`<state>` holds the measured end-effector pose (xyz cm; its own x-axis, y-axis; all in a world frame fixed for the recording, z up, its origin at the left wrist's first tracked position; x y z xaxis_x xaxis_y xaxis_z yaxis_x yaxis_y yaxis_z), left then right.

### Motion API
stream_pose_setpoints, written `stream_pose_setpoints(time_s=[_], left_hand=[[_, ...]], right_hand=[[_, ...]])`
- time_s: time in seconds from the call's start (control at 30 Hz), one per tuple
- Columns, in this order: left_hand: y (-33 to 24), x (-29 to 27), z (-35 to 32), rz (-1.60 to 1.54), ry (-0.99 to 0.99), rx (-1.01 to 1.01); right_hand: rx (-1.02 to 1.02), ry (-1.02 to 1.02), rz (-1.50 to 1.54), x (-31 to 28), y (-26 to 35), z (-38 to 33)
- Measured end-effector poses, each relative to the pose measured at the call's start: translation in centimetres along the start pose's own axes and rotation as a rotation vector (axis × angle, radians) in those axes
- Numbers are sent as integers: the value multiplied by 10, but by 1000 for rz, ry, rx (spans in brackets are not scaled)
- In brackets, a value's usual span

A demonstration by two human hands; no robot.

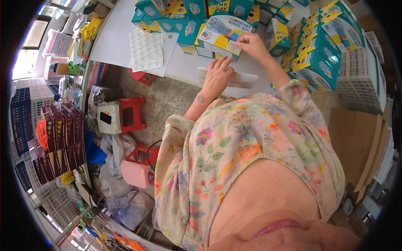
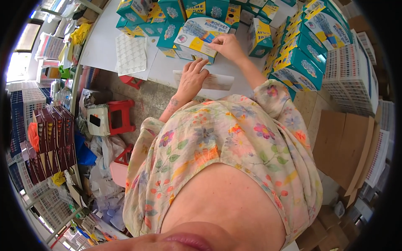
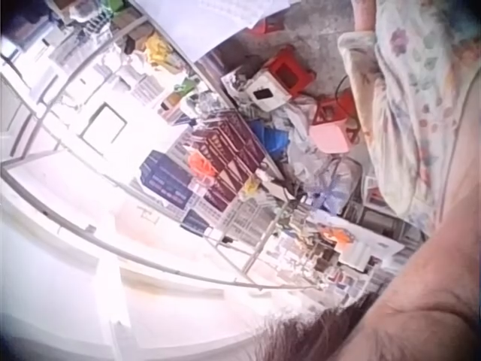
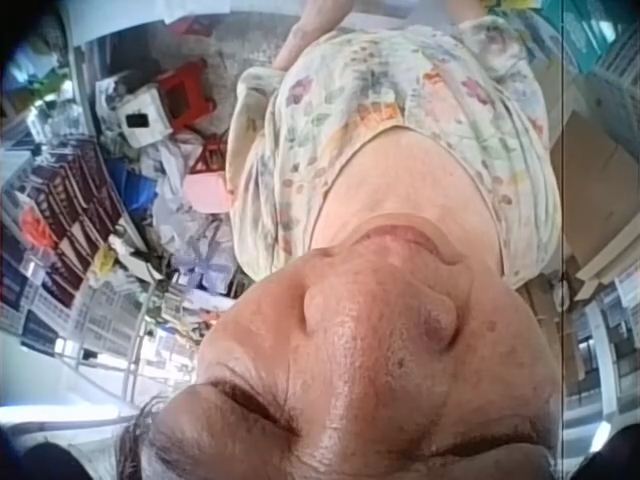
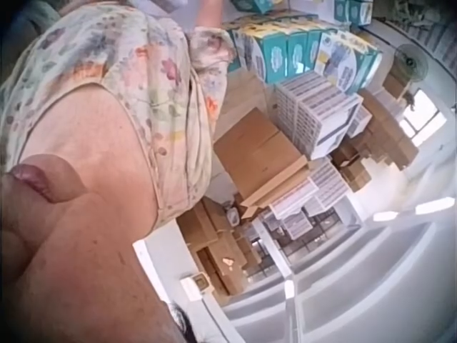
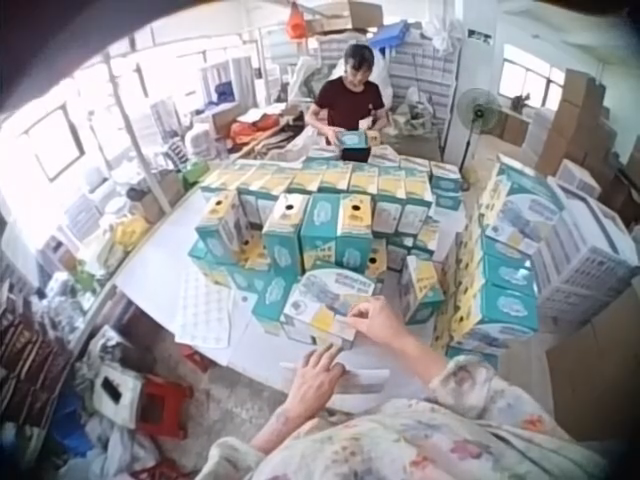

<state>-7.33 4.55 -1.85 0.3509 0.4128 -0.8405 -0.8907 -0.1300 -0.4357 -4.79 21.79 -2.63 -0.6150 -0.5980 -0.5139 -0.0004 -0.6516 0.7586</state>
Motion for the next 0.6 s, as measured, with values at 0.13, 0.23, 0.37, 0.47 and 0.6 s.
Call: stream_pose_setpoints(time_s=[0.13,0.23,0.37,0.47,0.6], left_hand=[[0,1,-1,6,-1,8],[-1,-1,0,-8,-2,7],[-4,-3,3,3,-11,27],[-6,-2,10,37,34,27],[-3,8,14,167,89,52]], right_hand=[[45,6,26,3,-8,-1],[45,32,-24,3,-10,0],[53,23,-8,2,-10,0],[39,3,5,1,-8,0],[1,44,-199,1,6,-4]])
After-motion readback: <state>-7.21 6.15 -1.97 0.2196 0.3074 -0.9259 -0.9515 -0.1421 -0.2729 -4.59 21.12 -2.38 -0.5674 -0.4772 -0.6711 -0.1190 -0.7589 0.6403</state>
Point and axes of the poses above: each hand's wrist, its own z-axis towards the middle knuckle, its own x-axis out of the palm, y = z × x, the point moved 9 cm from there along z, towards the middle knuckle, and after that the axes turned 15 degrees about -x, right-handed, at the moved point
